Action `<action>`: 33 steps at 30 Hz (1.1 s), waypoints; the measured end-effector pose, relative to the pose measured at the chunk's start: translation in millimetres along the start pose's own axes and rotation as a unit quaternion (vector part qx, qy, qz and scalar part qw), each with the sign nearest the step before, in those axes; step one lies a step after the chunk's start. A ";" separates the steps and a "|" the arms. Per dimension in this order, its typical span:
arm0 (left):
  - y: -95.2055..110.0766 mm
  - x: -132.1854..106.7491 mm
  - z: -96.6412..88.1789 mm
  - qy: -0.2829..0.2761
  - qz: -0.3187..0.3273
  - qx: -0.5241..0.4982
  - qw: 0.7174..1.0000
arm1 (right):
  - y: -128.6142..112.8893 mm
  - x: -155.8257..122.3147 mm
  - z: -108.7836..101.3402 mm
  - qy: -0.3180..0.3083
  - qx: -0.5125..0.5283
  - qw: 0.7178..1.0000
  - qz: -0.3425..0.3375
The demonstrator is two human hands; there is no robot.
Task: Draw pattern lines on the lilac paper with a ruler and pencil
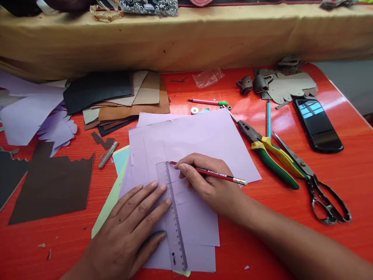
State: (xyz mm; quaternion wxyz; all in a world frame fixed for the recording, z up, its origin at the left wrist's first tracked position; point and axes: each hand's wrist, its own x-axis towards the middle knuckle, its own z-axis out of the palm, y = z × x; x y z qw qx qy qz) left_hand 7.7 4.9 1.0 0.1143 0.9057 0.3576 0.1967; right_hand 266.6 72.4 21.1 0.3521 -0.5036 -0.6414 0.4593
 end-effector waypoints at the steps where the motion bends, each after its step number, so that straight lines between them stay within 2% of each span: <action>1: 0.1 0.1 0.0 -0.001 0.001 0.000 1.000 | 0.1 0.2 0.0 0.000 0.000 1.000 0.000; 14: 0.6 0.6 0.0 0.000 -0.004 -0.002 1.000 | 2.7 -3.1 -1.0 0.010 0.046 0.999 0.014; 33: 1.1 0.2 0.1 0.002 -0.007 -0.003 1.000 | 2.4 -1.3 -0.9 -0.004 0.013 1.000 0.007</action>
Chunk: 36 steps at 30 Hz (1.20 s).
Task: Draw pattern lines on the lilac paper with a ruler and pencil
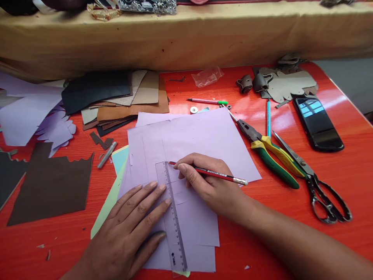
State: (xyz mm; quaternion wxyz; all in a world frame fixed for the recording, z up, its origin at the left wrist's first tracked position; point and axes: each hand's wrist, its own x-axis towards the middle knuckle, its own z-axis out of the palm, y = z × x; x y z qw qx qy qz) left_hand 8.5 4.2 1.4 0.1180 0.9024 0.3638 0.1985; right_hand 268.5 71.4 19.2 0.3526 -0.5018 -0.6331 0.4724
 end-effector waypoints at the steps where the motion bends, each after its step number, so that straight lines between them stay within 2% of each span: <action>1: 0.0 0.1 0.1 0.000 0.000 0.000 1.000 | 0.2 -0.4 -0.3 0.003 0.008 1.000 -0.002; 36: -0.3 0.2 -0.4 -0.005 -0.002 -0.005 1.000 | 0.0 -0.6 -1.3 -0.010 0.021 1.000 -0.004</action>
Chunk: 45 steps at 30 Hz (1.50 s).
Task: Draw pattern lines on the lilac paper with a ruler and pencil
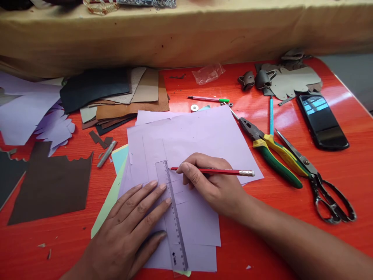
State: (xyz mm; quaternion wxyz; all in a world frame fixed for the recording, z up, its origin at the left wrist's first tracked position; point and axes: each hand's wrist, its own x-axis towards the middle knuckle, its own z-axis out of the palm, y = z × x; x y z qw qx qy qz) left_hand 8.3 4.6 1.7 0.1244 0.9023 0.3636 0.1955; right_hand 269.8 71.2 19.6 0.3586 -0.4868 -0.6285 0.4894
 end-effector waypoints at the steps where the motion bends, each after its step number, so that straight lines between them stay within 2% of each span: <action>1: 0.2 0.2 -0.2 0.000 0.000 -0.001 1.000 | -0.1 0.2 0.0 -0.001 -0.001 1.000 -0.002; 45: -0.5 -0.5 0.0 -0.002 0.004 0.002 1.000 | 0.0 0.8 0.2 0.007 -0.017 1.000 -0.012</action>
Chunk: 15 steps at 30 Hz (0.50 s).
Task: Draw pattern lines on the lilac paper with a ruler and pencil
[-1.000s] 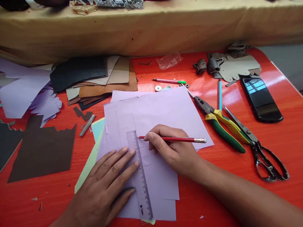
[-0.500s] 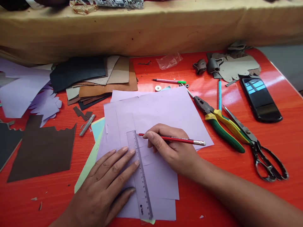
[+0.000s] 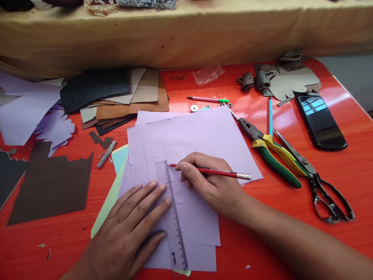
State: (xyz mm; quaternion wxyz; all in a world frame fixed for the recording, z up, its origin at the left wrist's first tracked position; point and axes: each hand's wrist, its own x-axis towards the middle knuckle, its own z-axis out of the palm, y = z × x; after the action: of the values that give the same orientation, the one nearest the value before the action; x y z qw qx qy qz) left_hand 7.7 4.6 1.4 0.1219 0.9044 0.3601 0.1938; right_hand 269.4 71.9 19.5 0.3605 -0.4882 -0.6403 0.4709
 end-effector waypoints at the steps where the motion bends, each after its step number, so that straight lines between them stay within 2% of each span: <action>1: 0.1 0.1 0.0 0.001 0.000 0.000 1.000 | -0.1 0.1 -0.1 0.001 -0.001 1.000 0.000; 15: 0.4 0.4 -0.2 0.000 -0.002 0.004 1.000 | -2.7 1.4 0.4 -0.004 -0.012 1.000 0.000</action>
State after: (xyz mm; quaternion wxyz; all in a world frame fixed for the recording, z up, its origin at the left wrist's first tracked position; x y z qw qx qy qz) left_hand 8.1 4.7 1.8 0.1190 0.9039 0.3629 0.1925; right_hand 267.8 72.9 22.0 0.3522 -0.4908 -0.6472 0.4650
